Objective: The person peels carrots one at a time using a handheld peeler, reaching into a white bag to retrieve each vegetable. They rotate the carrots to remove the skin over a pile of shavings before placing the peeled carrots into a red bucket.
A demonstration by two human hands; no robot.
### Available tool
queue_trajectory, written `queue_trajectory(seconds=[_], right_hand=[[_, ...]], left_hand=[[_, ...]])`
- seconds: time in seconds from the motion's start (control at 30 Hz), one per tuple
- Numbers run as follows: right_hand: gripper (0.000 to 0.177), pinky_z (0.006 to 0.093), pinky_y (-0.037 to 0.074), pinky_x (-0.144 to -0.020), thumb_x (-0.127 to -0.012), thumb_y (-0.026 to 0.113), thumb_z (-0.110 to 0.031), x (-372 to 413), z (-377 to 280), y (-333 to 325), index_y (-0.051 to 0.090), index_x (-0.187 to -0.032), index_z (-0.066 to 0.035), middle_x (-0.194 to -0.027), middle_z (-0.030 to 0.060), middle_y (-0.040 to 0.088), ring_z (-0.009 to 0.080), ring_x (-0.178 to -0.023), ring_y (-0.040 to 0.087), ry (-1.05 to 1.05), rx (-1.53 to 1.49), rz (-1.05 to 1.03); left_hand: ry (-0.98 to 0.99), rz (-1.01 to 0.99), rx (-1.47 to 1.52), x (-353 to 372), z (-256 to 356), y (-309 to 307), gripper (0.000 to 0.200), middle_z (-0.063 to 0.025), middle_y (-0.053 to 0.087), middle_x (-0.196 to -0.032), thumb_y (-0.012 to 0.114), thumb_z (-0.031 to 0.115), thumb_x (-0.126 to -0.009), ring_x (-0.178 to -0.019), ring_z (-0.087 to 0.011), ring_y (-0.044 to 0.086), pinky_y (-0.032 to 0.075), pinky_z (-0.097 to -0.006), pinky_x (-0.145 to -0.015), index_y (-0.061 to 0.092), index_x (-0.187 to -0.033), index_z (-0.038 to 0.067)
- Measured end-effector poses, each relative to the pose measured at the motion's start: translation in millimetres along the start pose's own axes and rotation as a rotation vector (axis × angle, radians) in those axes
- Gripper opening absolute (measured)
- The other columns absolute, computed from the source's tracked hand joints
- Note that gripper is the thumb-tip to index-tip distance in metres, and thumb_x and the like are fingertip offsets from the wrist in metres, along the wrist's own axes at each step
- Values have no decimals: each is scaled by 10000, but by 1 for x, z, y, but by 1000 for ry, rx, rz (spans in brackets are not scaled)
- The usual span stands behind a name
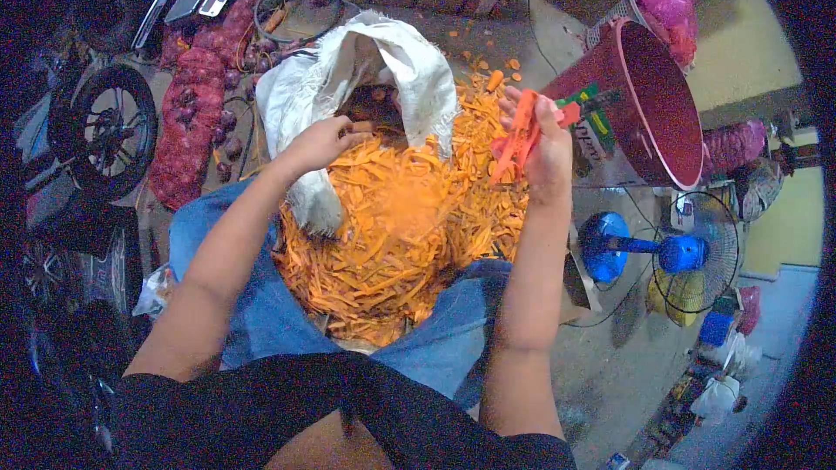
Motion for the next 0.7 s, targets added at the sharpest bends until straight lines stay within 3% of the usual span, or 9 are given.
queue_trajectory(seconds=[0.23,0.3,0.33,0.4,0.47,0.53,0.6,0.67,0.7], right_hand=[[230,262,418,-698,-805,444,-225,-1,11,13,449,-894,-13,-904,120,543,182,-791,539,86,187,-102],[241,267,427,-681,-805,442,-232,-3,18,10,454,-888,-6,-889,119,542,177,-776,538,108,258,-72],[254,273,436,-665,-805,441,-240,-6,21,8,458,-881,2,-874,117,541,172,-761,536,115,322,-62],[225,261,432,-650,-807,438,-226,-12,28,0,464,-845,-5,-845,109,545,161,-755,538,156,350,-53],[194,248,424,-614,-805,441,-209,-17,33,-7,467,-806,-16,-802,92,543,139,-712,533,77,498,-9],[179,242,414,-604,-801,449,-199,-19,34,-8,468,-797,-21,-781,75,535,129,-693,523,116,479,9],[165,236,404,-594,-797,457,-189,-22,36,-10,469,-788,-25,-761,59,526,119,-675,513,140,463,29],[141,228,383,-608,-789,474,-175,-26,41,-12,472,-791,-34,-737,25,504,99,-666,486,58,539,69],[141,228,383,-608,-789,474,-175,-27,43,-13,472,-791,-34,-737,25,504,99,-666,486,60,539,76]], left_hand=[[-8,223,193,-42,-70,84,250,-177,555,-789,419,193,-717,-776,-312,521,405,-371,-691,547,-848,23],[-347,308,239,-66,-121,135,211,-166,564,-753,438,190,-707,-726,-302,536,414,-359,-663,572,-781,44],[-351,297,244,-73,-140,154,211,-166,564,-753,438,190,-707,-726,-302,536,414,-359,-663,572,-781,44],[-370,315,550,-74,-154,164,178,-147,569,-729,469,175,-698,-697,-274,545,417,-338,-639,566,-786,55],[-471,411,703,-75,-151,165,171,-130,569,-737,491,153,-693,-706,-245,544,412,-313,-645,547,-818,51],[-393,598,418,-80,-141,146,189,-121,566,-771,492,152,-708,-734,-243,541,408,-308,-661,528,-872,64],[-347,555,456,-99,-143,143,205,-136,552,-828,499,166,-711,-778,-248,533,400,-308,-685,517,-869,37],[-157,586,257,-126,-150,151,241,-158,525,-895,512,176,-704,-843,-260,506,392,-319,-715,495,-856,-9],[-152,368,341,-121,-124,130,326,-177,482,-978,528,199,-687,-905,-284,468,375,-338,-764,463,-908,-31]])
Point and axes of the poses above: each hand's wrist, its own x-axis away from the middle knuckle, its own y-axis out of the palm, z = x × y, the point moved 2 cm from there along -x, towards the middle knuckle
